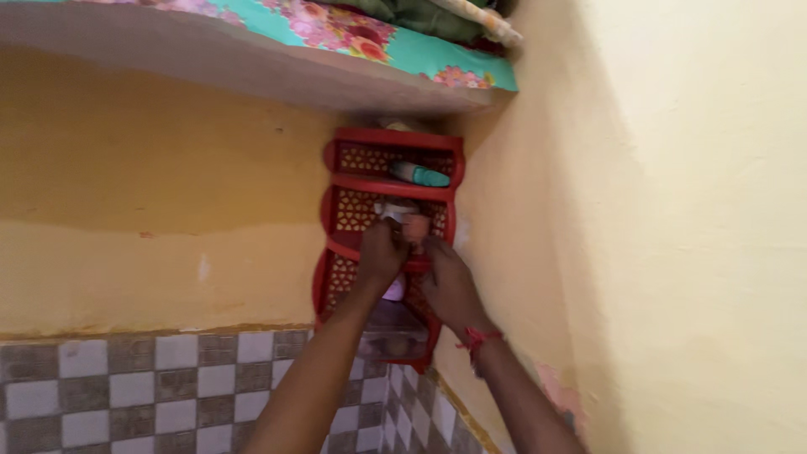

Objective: The person organizes various toiletry items by wrapping elastic bands around them and placing them into a red wall-mounted shelf.

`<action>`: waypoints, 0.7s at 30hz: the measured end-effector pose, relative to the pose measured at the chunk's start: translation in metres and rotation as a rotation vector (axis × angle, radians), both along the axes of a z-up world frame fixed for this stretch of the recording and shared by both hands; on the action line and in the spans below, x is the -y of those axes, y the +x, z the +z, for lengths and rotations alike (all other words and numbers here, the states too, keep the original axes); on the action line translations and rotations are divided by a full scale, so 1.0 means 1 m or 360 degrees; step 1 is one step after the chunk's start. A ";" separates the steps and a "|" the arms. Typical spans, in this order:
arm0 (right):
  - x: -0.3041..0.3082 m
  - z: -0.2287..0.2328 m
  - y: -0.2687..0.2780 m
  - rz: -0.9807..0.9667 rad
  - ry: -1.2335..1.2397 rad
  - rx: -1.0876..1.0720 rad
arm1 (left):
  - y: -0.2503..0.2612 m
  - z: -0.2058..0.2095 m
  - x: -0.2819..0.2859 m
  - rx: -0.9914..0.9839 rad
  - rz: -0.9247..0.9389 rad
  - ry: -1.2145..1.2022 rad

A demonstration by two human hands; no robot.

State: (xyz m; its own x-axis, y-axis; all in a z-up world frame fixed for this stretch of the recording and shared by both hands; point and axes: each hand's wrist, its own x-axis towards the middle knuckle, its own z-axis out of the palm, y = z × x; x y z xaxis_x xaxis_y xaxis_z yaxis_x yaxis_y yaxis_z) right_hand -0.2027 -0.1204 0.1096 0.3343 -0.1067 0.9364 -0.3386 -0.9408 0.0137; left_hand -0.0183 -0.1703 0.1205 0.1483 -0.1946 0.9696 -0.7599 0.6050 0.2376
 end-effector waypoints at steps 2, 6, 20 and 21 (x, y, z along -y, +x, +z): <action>0.000 0.009 0.004 -0.0190 0.0133 -0.0299 | 0.009 -0.003 0.006 0.0080 -0.0028 0.0070; -0.005 0.018 0.011 -0.0461 0.0346 -0.0565 | 0.017 -0.002 0.003 0.0176 -0.0200 0.0086; -0.107 -0.145 0.091 0.1081 0.2181 0.0702 | -0.003 -0.190 -0.241 -0.0146 -0.0323 0.0357; -0.135 -0.178 0.101 0.1229 0.2560 0.0745 | 0.010 -0.231 -0.266 0.0020 -0.0208 0.0442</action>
State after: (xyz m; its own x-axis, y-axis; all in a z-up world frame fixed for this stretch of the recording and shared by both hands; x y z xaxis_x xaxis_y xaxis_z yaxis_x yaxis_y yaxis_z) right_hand -0.1015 0.0145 -0.0684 0.5110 -0.8516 0.1170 0.4111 0.1226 -0.9033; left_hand -0.0087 0.0954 -0.1102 0.0928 -0.4689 0.8784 -0.6838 0.6112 0.3985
